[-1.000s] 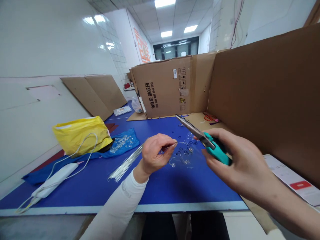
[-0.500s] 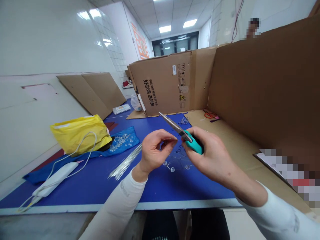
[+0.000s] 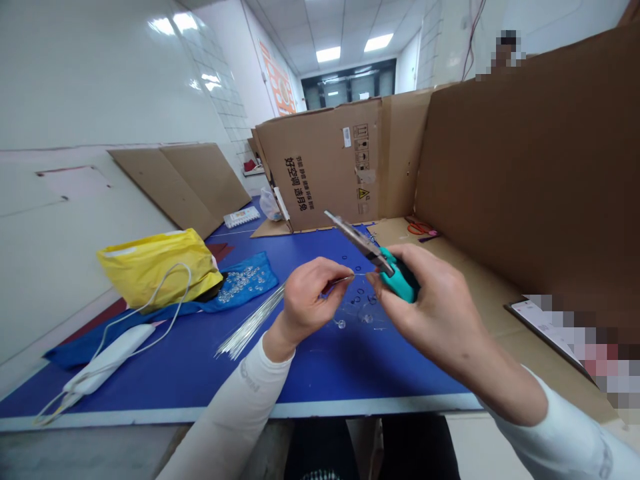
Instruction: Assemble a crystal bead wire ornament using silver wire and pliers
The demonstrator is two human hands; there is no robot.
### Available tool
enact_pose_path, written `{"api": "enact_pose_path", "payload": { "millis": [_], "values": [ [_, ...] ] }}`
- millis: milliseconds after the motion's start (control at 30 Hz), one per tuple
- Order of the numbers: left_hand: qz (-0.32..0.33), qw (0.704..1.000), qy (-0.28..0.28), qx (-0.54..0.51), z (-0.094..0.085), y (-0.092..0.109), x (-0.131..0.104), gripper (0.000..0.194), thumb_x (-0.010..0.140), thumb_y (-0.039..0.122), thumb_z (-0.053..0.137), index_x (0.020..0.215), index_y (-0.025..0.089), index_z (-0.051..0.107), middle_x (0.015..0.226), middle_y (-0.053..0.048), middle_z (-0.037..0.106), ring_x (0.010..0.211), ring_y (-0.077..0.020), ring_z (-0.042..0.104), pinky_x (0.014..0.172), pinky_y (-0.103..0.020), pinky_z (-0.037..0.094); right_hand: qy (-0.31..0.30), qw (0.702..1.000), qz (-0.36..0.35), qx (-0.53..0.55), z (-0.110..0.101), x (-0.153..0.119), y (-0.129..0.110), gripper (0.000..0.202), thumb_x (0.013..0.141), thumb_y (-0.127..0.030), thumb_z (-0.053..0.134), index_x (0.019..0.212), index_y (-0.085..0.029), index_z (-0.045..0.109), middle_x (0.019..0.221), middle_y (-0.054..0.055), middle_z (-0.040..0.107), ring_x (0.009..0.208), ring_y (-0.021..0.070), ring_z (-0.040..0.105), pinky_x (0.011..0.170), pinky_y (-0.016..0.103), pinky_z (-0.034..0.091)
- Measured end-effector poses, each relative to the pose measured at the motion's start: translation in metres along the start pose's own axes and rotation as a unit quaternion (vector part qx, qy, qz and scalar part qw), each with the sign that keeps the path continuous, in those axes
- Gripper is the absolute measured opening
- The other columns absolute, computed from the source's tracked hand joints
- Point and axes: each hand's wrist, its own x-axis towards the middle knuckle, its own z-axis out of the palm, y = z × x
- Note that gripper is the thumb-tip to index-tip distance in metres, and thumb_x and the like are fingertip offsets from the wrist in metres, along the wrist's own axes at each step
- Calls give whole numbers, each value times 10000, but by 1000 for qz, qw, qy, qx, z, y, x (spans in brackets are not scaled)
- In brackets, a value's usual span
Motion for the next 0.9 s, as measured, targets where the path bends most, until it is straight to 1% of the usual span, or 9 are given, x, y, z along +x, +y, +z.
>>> {"api": "enact_pose_path", "payload": {
  "millis": [67,167,233,300,400,533,633,733,900],
  "values": [
    [51,996,11,66,2,-3,-3,50,942,130,614,970,137,655,815,-66,744,742,-155,699,694,-272,559,4,999,36,25,-2,-4,-4,171,838,-420,681,856,-251,684,757,6,694,652,182,610,603,317,456],
    [99,987,20,126,5,-5,-8,132,959,121,557,1072,130,626,837,-69,738,749,-164,698,688,-279,539,-62,988,105,99,0,-9,-9,281,836,-515,688,771,-243,678,683,5,654,612,176,579,572,312,449],
    [115,983,6,141,7,-4,-12,179,969,128,523,1128,127,607,856,-73,737,740,-168,691,672,-281,519,-105,972,145,151,5,-11,-10,352,826,-555,692,696,-231,645,623,5,622,576,167,554,545,307,432],
    [128,980,-7,149,8,-4,-14,203,972,142,517,1158,124,595,864,-75,735,721,-169,682,657,-281,503,-130,955,175,199,11,-14,-9,406,823,-572,688,637,-221,605,588,9,604,553,158,533,533,304,418],
    [142,979,-2,146,9,-3,-15,192,970,156,539,1149,121,599,857,-73,736,704,-165,676,652,-280,506,-126,937,204,255,21,-18,-7,428,823,-572,689,616,-215,575,584,18,596,567,155,524,545,304,414],
    [121,986,32,113,10,-1,-12,147,937,127,621,1084,112,616,867,-74,747,771,-166,701,712,-278,556,-97,908,242,329,30,-23,-7,411,800,-572,725,661,-214,579,602,15,576,577,157,514,536,307,412],
    [97,989,50,96,12,1,-9,106,944,134,632,1050,134,624,859,-54,756,780,-151,714,744,-268,581,-81,888,258,372,33,-24,-10,391,763,-555,767,701,-209,598,640,18,582,594,161,525,532,307,416],
    [68,992,62,83,14,3,-6,68,957,149,625,1026,147,629,852,-45,761,793,-143,724,764,-258,591,-71,879,263,392,33,-22,-14,375,750,-530,787,715,-207,600,674,20,587,609,160,533,536,304,418],
    [27,995,65,70,15,6,-3,33,953,148,620,978,154,641,817,-42,746,770,-144,705,729,-257,576,-59,871,266,409,34,-21,-16,333,774,-494,779,749,-205,615,705,18,587,629,155,540,549,296,426]
  ]
}}
